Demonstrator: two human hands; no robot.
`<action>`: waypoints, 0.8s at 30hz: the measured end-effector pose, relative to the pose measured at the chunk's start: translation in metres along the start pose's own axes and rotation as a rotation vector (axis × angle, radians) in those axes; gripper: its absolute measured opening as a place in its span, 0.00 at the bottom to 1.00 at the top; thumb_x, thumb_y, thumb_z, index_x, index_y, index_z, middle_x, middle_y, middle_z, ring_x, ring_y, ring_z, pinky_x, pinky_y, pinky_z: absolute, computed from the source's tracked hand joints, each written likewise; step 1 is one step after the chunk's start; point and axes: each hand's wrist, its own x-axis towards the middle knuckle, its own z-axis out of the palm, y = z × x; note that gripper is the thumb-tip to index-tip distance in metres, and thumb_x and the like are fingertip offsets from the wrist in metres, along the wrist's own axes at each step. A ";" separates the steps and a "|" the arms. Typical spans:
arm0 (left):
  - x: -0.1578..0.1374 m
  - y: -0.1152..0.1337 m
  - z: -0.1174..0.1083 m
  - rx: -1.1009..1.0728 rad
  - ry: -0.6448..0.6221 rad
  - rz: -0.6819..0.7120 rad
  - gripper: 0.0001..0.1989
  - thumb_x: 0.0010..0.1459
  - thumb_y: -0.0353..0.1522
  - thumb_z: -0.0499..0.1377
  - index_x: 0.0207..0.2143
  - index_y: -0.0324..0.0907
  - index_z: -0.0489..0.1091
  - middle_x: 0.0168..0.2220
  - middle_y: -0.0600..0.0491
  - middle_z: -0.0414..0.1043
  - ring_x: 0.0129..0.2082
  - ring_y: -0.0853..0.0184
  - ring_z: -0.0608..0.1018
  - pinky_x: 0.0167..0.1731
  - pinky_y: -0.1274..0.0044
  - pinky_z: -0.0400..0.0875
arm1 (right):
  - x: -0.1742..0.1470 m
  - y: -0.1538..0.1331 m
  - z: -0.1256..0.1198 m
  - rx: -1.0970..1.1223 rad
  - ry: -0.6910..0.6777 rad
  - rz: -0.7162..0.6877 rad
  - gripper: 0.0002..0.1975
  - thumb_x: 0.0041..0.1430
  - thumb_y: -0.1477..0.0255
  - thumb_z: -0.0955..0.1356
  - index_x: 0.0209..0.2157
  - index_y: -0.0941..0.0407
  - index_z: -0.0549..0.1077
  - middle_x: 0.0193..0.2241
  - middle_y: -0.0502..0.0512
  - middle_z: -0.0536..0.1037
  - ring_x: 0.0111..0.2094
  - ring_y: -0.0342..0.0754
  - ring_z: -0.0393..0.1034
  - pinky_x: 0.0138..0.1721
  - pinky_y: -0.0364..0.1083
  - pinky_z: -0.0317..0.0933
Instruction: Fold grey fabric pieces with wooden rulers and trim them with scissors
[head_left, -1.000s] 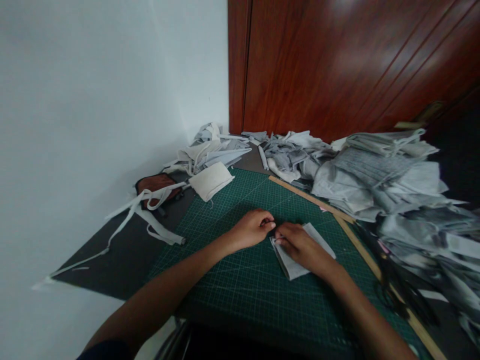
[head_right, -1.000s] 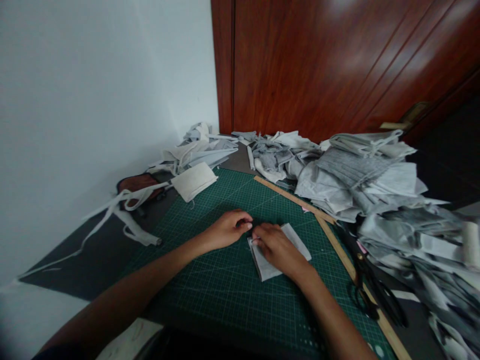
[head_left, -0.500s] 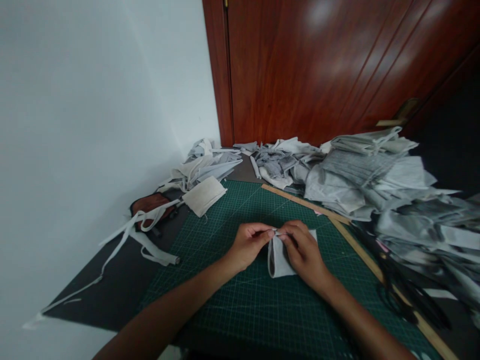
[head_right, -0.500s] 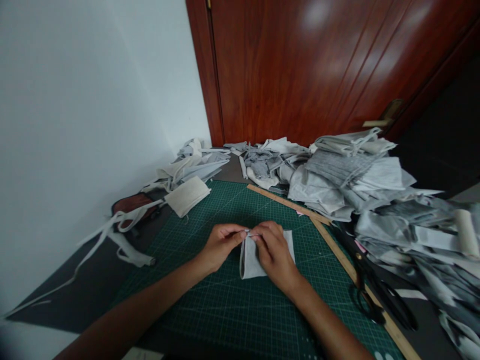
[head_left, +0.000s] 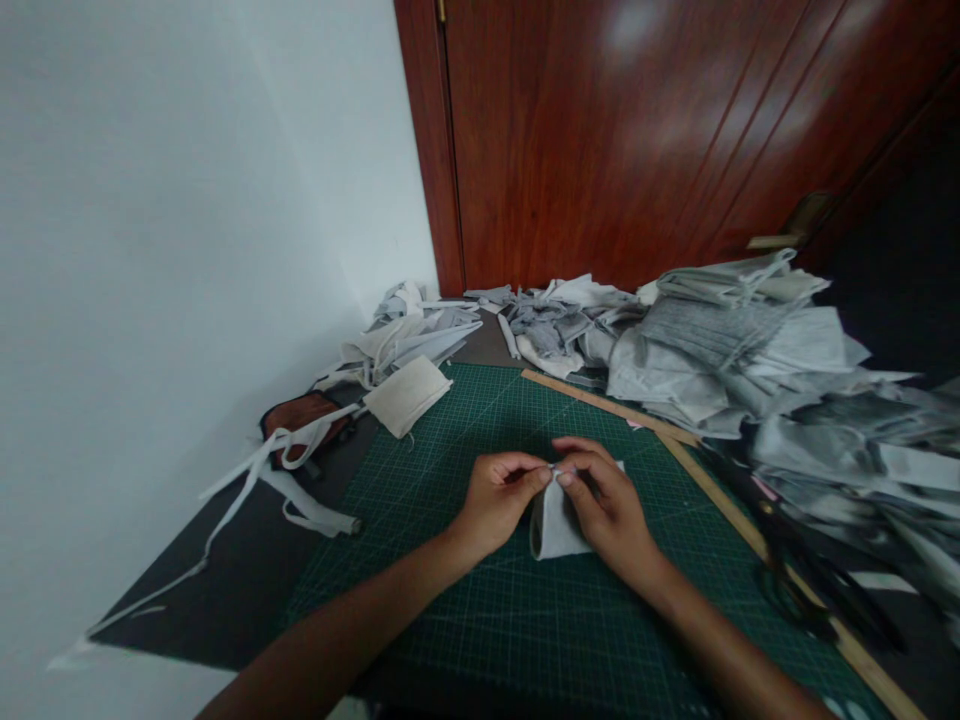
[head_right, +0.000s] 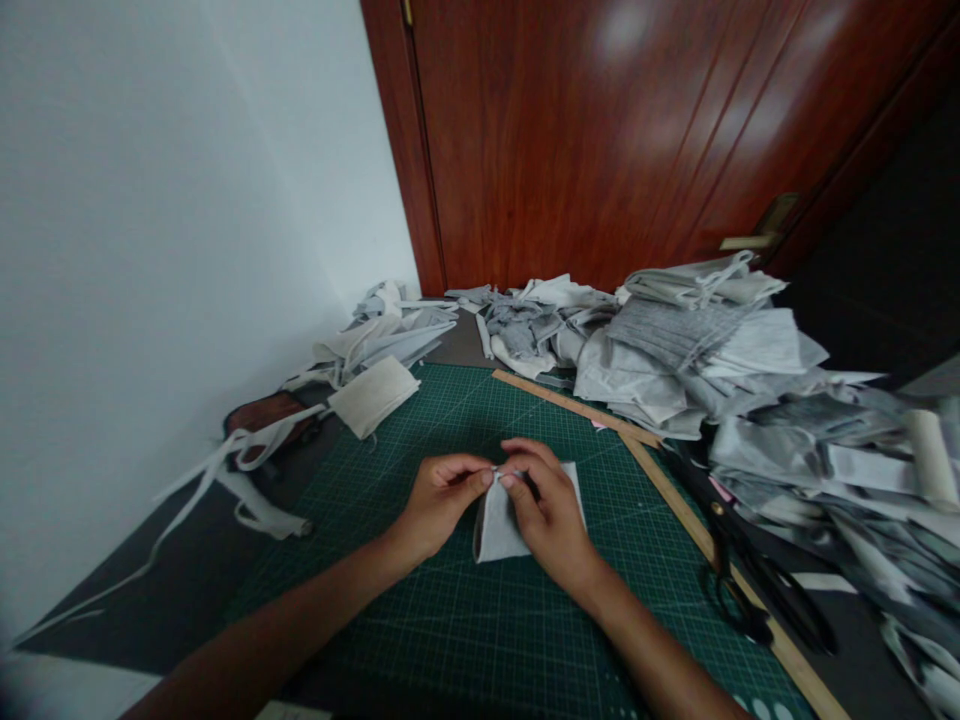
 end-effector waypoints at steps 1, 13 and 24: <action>-0.001 0.000 0.001 0.011 0.004 0.013 0.14 0.52 0.43 0.72 0.30 0.40 0.82 0.30 0.49 0.82 0.30 0.64 0.80 0.34 0.75 0.73 | -0.001 0.001 0.001 0.006 0.017 0.011 0.06 0.69 0.72 0.67 0.40 0.49 0.76 0.49 0.55 0.78 0.52 0.53 0.73 0.52 0.53 0.65; -0.005 0.005 0.000 0.046 -0.057 0.059 0.15 0.57 0.43 0.69 0.34 0.39 0.83 0.35 0.47 0.83 0.35 0.61 0.83 0.38 0.74 0.76 | -0.002 0.004 0.000 0.040 0.013 -0.042 0.07 0.68 0.75 0.68 0.40 0.48 0.78 0.45 0.53 0.80 0.48 0.51 0.76 0.49 0.51 0.67; -0.010 0.000 0.004 0.102 -0.025 0.195 0.10 0.51 0.34 0.73 0.36 0.42 0.81 0.40 0.48 0.82 0.39 0.61 0.83 0.41 0.74 0.76 | 0.002 0.002 -0.003 -0.053 0.036 -0.057 0.06 0.66 0.74 0.70 0.37 0.48 0.80 0.41 0.54 0.83 0.44 0.54 0.78 0.45 0.54 0.68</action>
